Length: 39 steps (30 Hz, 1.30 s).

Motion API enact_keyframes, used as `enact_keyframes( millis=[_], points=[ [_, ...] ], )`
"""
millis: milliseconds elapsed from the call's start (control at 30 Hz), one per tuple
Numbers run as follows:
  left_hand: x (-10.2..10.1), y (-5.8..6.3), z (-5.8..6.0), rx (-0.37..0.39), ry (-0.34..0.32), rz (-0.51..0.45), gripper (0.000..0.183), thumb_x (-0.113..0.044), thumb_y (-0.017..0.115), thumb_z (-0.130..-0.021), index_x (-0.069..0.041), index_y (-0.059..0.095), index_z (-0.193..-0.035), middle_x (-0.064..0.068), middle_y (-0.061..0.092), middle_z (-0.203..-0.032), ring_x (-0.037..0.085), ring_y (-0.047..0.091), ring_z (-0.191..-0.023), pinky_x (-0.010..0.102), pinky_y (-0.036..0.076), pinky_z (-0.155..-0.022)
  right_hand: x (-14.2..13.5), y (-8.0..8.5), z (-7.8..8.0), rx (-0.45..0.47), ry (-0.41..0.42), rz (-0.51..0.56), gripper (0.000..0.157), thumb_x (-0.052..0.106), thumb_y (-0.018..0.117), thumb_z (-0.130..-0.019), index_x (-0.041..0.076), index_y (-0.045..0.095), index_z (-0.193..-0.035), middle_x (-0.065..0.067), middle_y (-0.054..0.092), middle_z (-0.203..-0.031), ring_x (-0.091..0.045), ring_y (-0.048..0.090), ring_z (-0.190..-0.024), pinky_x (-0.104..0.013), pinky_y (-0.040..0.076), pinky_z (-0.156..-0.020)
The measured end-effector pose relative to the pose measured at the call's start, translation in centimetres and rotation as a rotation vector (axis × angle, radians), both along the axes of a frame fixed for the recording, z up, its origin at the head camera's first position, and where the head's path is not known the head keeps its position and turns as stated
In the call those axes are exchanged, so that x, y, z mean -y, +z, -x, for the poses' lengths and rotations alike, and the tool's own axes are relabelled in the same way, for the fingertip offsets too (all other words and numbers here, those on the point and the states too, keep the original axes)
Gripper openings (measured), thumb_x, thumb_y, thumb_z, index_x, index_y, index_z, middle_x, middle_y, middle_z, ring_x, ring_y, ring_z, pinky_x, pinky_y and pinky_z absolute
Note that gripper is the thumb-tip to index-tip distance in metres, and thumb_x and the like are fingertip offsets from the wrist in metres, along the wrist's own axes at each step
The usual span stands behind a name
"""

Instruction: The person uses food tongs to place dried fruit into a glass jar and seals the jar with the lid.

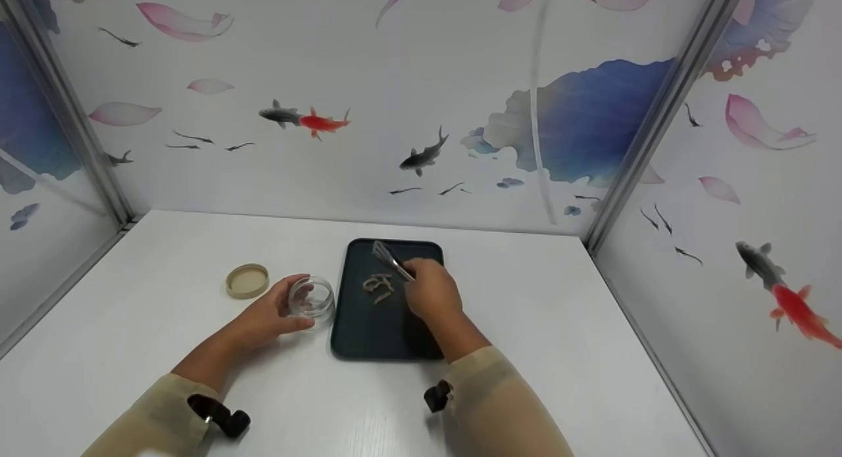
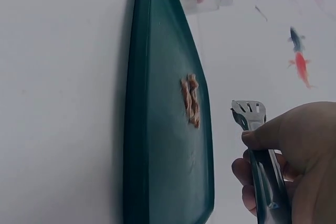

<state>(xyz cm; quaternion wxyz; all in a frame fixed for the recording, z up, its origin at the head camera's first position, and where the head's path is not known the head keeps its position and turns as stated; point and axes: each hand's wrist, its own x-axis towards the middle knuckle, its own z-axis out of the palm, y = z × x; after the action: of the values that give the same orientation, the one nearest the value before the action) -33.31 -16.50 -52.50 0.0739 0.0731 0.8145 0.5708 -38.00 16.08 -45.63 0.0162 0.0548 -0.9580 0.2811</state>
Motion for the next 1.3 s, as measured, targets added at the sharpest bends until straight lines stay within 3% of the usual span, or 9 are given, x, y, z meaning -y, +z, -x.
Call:
enact_keyframes(
  millis=[333, 633, 967, 1300],
  points=[
    [0.1, 0.0, -0.1, -0.002, -0.014, -0.018, 0.095, -0.034, 0.092, -0.086, -0.033, 0.037, -0.163, 0.001, 0.045, -0.17, 0.034, 0.036, -0.162, 0.052, 0.03, -0.133, 2.0, 1.3, -1.9, -0.089, 0.103, -0.007, 0.043, 0.016, 0.072, -0.103, 0.019, 0.067, -0.146, -0.005, 0.073, -0.138, -0.021, 0.07, -0.114, -0.043, 0.06, -0.097],
    [0.1, 0.0, 0.0, -0.006, -0.007, -0.012, 0.094, -0.034, 0.092, -0.086, -0.032, 0.038, -0.163, 0.002, 0.048, -0.168, 0.035, 0.038, -0.161, 0.052, 0.03, -0.133, 3.8, 2.3, -4.3, -0.088, 0.138, 0.016, 0.044, 0.018, 0.077, -0.1, 0.028, 0.07, -0.143, 0.0, 0.072, -0.133, -0.016, 0.066, -0.104, -0.038, 0.06, -0.089],
    [0.0, -0.1, 0.0, -0.007, -0.005, -0.021, 0.093, -0.032, 0.092, -0.086, -0.032, 0.039, -0.163, 0.002, 0.049, -0.167, 0.033, 0.039, -0.161, 0.052, 0.03, -0.133, 5.0, 3.2, -6.6, -0.074, 0.213, 0.009, 0.044, 0.023, 0.077, -0.101, 0.033, 0.07, -0.143, 0.004, 0.07, -0.136, -0.014, 0.065, -0.11, -0.041, 0.059, -0.095],
    [-0.2, 0.2, -0.2, -0.015, -0.011, -0.021, 0.092, -0.027, 0.091, -0.088, -0.029, 0.038, -0.163, 0.003, 0.048, -0.168, 0.032, 0.037, -0.162, 0.052, 0.028, -0.134, 5.4, 3.2, -7.4, -0.082, 0.233, 0.006, 0.044, 0.023, 0.078, -0.1, 0.033, 0.07, -0.142, 0.004, 0.07, -0.136, -0.014, 0.067, -0.114, -0.042, 0.06, -0.096]
  ],
)
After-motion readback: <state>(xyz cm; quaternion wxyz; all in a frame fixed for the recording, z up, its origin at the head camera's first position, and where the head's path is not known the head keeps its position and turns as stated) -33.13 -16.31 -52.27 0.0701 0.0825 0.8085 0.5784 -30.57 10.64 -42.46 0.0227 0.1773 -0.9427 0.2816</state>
